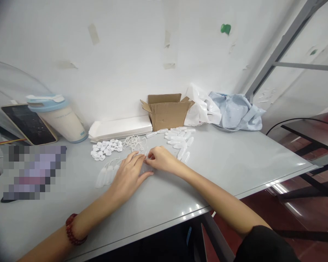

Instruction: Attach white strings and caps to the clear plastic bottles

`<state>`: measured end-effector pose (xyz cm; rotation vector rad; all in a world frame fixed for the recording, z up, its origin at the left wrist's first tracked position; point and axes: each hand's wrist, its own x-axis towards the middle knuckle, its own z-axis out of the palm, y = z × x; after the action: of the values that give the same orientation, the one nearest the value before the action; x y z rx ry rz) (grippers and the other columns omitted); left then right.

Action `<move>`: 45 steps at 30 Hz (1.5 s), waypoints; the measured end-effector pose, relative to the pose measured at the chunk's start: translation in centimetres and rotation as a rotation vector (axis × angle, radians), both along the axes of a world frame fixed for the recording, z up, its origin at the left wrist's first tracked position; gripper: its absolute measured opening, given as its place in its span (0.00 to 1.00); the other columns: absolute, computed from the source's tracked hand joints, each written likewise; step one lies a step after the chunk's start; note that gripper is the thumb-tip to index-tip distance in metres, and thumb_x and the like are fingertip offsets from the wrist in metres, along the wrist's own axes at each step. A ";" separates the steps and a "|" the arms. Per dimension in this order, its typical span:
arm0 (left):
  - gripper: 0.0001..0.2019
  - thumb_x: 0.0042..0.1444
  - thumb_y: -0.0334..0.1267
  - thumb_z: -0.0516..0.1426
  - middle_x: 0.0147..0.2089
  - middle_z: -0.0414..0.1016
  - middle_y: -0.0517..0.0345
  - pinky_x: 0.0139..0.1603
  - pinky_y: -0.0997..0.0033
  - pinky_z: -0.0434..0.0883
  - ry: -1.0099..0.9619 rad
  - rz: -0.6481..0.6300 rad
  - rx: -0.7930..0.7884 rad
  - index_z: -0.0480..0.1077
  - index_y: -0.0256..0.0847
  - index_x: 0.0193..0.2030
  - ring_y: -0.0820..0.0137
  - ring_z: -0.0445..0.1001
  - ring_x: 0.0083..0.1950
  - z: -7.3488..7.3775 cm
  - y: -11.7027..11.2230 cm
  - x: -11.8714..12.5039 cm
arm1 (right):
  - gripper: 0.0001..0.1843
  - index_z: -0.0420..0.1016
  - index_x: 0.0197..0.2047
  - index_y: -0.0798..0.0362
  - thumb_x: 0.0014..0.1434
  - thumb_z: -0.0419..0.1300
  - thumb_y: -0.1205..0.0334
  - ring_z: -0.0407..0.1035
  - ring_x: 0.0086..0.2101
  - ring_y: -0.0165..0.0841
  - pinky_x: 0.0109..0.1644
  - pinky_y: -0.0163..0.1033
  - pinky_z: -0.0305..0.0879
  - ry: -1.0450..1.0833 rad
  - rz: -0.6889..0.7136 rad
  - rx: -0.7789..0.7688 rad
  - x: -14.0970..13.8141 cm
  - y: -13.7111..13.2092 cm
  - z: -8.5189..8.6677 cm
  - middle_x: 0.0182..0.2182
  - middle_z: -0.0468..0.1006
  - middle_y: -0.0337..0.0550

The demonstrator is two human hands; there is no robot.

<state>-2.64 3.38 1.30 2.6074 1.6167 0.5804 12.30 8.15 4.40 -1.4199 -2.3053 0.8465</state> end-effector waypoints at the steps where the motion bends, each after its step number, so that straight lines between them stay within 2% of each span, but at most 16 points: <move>1: 0.19 0.54 0.41 0.61 0.51 0.73 0.42 0.53 0.51 0.68 0.002 -0.002 0.003 0.67 0.31 0.49 0.49 0.63 0.61 0.0 0.0 0.0 | 0.10 0.77 0.33 0.61 0.55 0.57 0.64 0.69 0.24 0.29 0.29 0.31 0.59 0.001 -0.003 -0.005 0.0 0.0 0.0 0.22 0.77 0.43; 9: 0.18 0.60 0.47 0.55 0.50 0.74 0.42 0.51 0.50 0.68 -0.039 0.003 0.069 0.68 0.34 0.48 0.49 0.64 0.59 -0.4 0.2 -0.5 | 0.10 0.76 0.30 0.60 0.55 0.58 0.62 0.70 0.24 0.30 0.28 0.32 0.59 0.039 -0.009 -0.023 0.3 0.4 -0.3 0.22 0.78 0.44; 14: 0.17 0.63 0.46 0.50 0.50 0.74 0.41 0.53 0.49 0.67 -0.100 0.045 0.065 0.70 0.33 0.47 0.50 0.63 0.59 -0.2 0.9 -1.2 | 0.09 0.76 0.29 0.59 0.55 0.57 0.63 0.69 0.23 0.29 0.28 0.32 0.60 0.066 -0.019 -0.043 0.5 0.4 0.2 0.20 0.76 0.42; 19: 0.18 0.64 0.43 0.46 0.50 0.74 0.43 0.56 0.48 0.65 -0.158 0.136 0.097 0.71 0.34 0.48 0.53 0.62 0.59 0.4 2.4 -3.0 | 0.10 0.74 0.29 0.58 0.56 0.56 0.62 0.69 0.24 0.29 0.29 0.32 0.60 0.054 -0.048 0.033 1.1 0.7 0.6 0.20 0.75 0.41; 22: 0.20 0.63 0.45 0.46 0.57 0.70 0.42 0.58 0.44 0.61 -0.108 0.129 0.050 0.69 0.33 0.51 0.49 0.55 0.64 0.9 3.4 -4.6 | 0.09 0.74 0.30 0.58 0.57 0.55 0.62 0.70 0.28 0.30 0.31 0.32 0.59 -0.041 -0.129 0.142 1.7 1.4 0.6 0.26 0.77 0.44; 24: 0.21 0.63 0.49 0.46 0.62 0.65 0.45 0.58 0.38 0.58 -0.051 0.089 -0.024 0.68 0.38 0.53 0.46 0.51 0.66 1.2 3.9 -5.7 | 0.09 0.74 0.34 0.58 0.59 0.54 0.64 0.71 0.32 0.32 0.32 0.33 0.59 -0.175 -0.201 0.229 2.2 2.0 0.5 0.31 0.78 0.46; 26: 0.22 0.63 0.52 0.45 0.63 0.65 0.48 0.57 0.35 0.56 -0.025 0.067 -0.105 0.68 0.42 0.53 0.45 0.51 0.67 1.2 4.3 -6.4 | 0.09 0.73 0.39 0.58 0.59 0.52 0.66 0.71 0.36 0.35 0.33 0.34 0.58 -0.314 -0.261 0.291 2.7 2.7 0.4 0.36 0.78 0.49; 29: 0.22 0.63 0.54 0.43 0.61 0.67 0.50 0.56 0.36 0.56 -0.033 0.064 -0.168 0.69 0.43 0.49 0.44 0.52 0.66 1.1 4.6 -6.9 | 0.13 0.72 0.43 0.59 0.58 0.50 0.73 0.70 0.42 0.39 0.34 0.36 0.56 -0.424 -0.316 0.311 3.5 3.4 0.6 0.44 0.76 0.52; 32: 0.22 0.63 0.53 0.42 0.57 0.71 0.51 0.56 0.38 0.56 -0.057 0.070 -0.158 0.70 0.44 0.46 0.46 0.54 0.65 0.9 4.9 -6.9 | 0.17 0.72 0.44 0.58 0.55 0.49 0.78 0.69 0.44 0.41 0.33 0.36 0.55 -0.473 -0.335 0.297 4.0 3.8 0.9 0.46 0.75 0.53; 36: 0.21 0.63 0.53 0.42 0.54 0.73 0.50 0.56 0.40 0.57 -0.074 0.069 -0.126 0.71 0.43 0.43 0.48 0.58 0.62 0.8 5.0 -6.8 | 0.17 0.72 0.44 0.58 0.54 0.50 0.78 0.69 0.44 0.42 0.33 0.36 0.55 -0.534 -0.332 0.263 4.2 3.9 1.1 0.45 0.75 0.53; 41: 0.21 0.63 0.52 0.44 0.55 0.72 0.49 0.58 0.41 0.56 -0.148 0.089 -0.060 0.69 0.42 0.49 0.51 0.57 0.62 1.2 4.8 -6.7 | 0.18 0.72 0.45 0.58 0.53 0.51 0.79 0.69 0.44 0.41 0.33 0.36 0.56 -0.589 -0.321 0.241 4.1 3.9 1.0 0.46 0.73 0.53; 45: 0.21 0.63 0.49 0.46 0.55 0.72 0.49 0.59 0.46 0.59 -0.253 0.095 0.020 0.69 0.40 0.52 0.55 0.60 0.61 1.8 4.5 -6.4 | 0.19 0.72 0.46 0.58 0.52 0.51 0.80 0.69 0.44 0.40 0.34 0.36 0.57 -0.608 -0.316 0.247 4.1 3.7 1.2 0.46 0.73 0.53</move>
<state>-9.04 7.91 3.15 2.3629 1.6650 0.8950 16.36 11.83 5.63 -2.0495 -2.3590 0.0257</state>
